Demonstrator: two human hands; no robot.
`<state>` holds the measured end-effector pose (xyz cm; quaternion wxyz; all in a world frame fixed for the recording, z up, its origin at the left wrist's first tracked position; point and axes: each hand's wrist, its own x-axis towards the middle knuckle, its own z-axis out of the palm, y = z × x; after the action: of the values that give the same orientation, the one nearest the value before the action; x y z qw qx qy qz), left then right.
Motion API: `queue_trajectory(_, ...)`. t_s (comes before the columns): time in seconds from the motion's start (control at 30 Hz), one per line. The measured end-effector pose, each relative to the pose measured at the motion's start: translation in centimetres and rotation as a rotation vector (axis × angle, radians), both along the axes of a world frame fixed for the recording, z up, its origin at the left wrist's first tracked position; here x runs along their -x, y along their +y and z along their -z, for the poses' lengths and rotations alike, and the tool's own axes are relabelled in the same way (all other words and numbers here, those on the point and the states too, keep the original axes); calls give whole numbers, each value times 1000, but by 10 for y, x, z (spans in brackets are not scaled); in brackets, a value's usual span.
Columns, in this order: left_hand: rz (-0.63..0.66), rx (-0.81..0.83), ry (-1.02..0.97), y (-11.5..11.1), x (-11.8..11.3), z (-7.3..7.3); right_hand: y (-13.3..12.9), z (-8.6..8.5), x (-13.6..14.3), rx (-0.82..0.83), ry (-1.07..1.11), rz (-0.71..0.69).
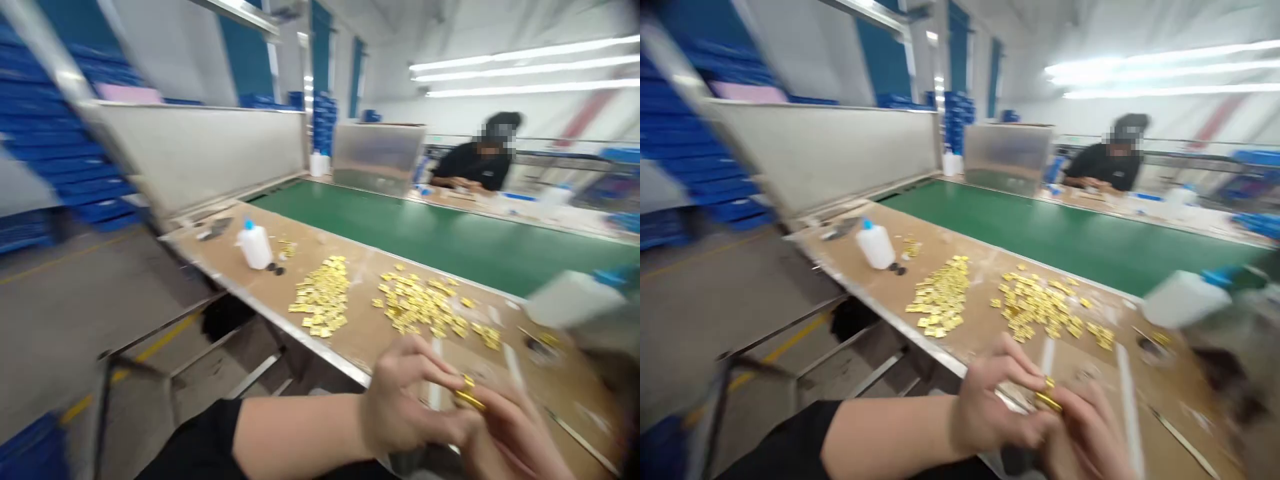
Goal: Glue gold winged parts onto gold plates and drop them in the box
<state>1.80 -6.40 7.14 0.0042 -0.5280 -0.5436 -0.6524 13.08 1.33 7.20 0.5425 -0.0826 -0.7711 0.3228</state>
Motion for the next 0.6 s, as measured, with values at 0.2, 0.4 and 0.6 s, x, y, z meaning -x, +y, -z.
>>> queue_trajectory(0.2, 176, -28, -123, -6, 12, -4, 9, 8, -1, -30, 33, 48)
queue_trajectory(0.4, 275, 160, -267, -10, 26, 3, 18, 11, -2, -53, -9, 26)
queue_trajectory(0.6, 510, 378, -534, -7, 38, -7, 28, 11, -10, -163, -77, -29)
